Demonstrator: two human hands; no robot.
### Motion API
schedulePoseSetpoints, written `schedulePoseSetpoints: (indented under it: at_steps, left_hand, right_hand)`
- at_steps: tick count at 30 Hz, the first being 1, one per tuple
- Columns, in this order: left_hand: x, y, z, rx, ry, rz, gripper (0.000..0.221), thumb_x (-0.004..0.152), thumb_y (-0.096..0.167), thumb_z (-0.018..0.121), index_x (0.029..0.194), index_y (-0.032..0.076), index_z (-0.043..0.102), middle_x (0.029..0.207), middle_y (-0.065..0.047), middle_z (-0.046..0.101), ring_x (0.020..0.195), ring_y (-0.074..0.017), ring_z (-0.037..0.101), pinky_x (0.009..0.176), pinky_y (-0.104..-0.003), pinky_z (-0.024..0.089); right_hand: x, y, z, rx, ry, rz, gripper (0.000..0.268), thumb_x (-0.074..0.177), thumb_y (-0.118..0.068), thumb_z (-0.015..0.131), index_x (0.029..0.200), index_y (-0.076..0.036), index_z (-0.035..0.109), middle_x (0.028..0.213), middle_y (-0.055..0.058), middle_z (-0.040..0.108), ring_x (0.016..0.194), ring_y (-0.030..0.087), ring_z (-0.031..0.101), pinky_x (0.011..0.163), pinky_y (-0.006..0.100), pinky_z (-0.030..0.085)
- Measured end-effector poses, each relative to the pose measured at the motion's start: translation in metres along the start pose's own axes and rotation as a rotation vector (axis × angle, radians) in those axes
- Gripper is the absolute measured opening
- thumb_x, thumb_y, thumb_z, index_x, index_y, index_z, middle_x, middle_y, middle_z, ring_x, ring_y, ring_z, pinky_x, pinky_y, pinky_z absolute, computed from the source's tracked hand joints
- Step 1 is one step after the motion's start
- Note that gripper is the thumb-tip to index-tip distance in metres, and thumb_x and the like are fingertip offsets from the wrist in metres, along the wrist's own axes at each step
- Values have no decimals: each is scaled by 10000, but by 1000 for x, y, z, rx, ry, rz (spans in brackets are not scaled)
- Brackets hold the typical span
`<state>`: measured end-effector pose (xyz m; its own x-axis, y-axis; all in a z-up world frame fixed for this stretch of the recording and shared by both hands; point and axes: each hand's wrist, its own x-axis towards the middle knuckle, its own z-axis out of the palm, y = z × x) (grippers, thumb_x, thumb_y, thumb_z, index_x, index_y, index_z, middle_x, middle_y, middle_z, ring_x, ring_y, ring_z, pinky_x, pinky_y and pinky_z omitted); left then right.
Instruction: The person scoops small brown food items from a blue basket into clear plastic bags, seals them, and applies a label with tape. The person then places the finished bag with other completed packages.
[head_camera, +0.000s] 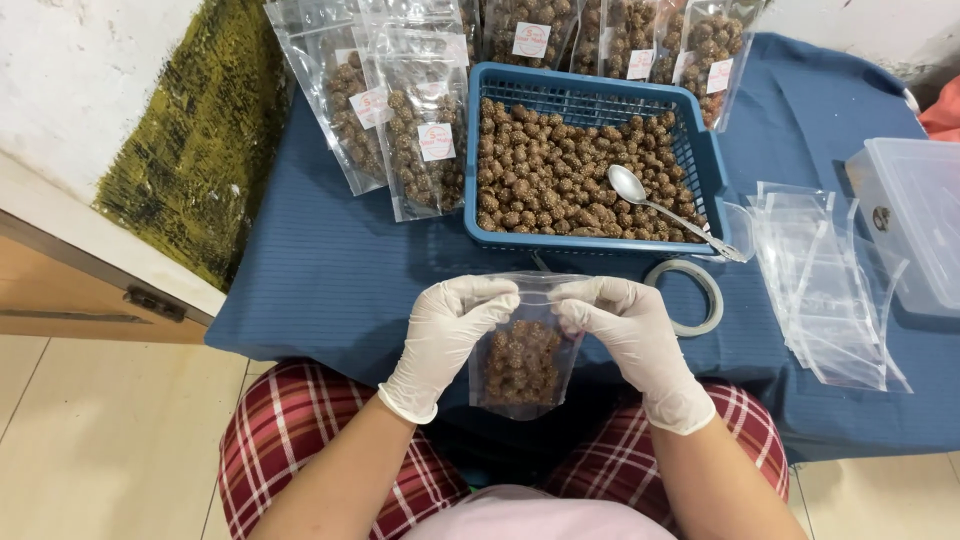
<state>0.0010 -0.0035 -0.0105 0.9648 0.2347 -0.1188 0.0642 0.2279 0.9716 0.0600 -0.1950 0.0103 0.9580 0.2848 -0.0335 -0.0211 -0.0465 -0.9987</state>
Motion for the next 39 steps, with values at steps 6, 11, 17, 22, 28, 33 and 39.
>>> schedulePoseSetpoints:
  at_steps: [6, 11, 17, 22, 28, 33, 39]
  left_hand:
    - [-4, 9, 3, 101, 24, 44, 143, 827, 127, 862, 959, 85, 826, 800, -83, 810, 718, -89, 709, 666, -255, 605]
    - [-12, 10, 5, 88, -4, 58, 148, 825, 143, 865, 963, 102, 832, 846, -77, 823, 823, -85, 715, 734, -282, 608]
    - [-16, 3, 1, 102, -80, 66, 167, 834, 144, 860, 994, 105, 835, 909, -92, 831, 901, -146, 758, 800, -327, 616]
    - [-17, 5, 3, 135, -60, 93, 148, 861, 144, 829, 996, 82, 826, 921, -105, 829, 926, -195, 776, 809, -355, 627]
    - [-23, 10, 10, 196, -20, 180, 117, 849, 142, 841, 958, 101, 833, 888, -92, 821, 891, -232, 797, 821, -375, 627]
    - [-27, 9, 16, 229, -31, 183, 99, 872, 170, 830, 962, 131, 840, 889, -67, 824, 873, -230, 799, 818, -366, 622]
    - [-27, 13, 11, 175, -24, 131, 120, 872, 143, 811, 964, 67, 828, 817, -101, 810, 874, -125, 718, 776, -347, 607]
  right_hand:
    - [-2, 12, -1, -162, 14, -106, 86, 886, -17, 782, 964, -56, 782, 816, 77, 778, 727, 90, 698, 707, 255, 582]
    - [-6, 12, 0, -31, -2, -70, 165, 798, 24, 840, 953, 2, 786, 838, 87, 791, 762, 97, 696, 746, 285, 597]
    - [-14, 4, 3, -20, -14, -45, 108, 797, 43, 834, 893, 0, 815, 812, 100, 804, 795, 99, 706, 769, 303, 605]
    - [-13, 9, 0, -36, -6, -115, 95, 808, 46, 831, 889, -2, 818, 796, 100, 790, 782, 107, 721, 764, 302, 607]
    - [-13, 6, 5, 68, -35, -93, 197, 674, 87, 884, 845, 25, 809, 808, 115, 783, 824, 146, 723, 757, 329, 621]
    - [-16, 18, 1, 11, 5, -141, 179, 686, 78, 890, 842, 26, 820, 820, 129, 770, 823, 158, 730, 763, 329, 619]
    - [-17, 18, 0, 29, 45, -135, 191, 680, 37, 913, 845, 25, 818, 805, 119, 762, 811, 157, 726, 742, 327, 612]
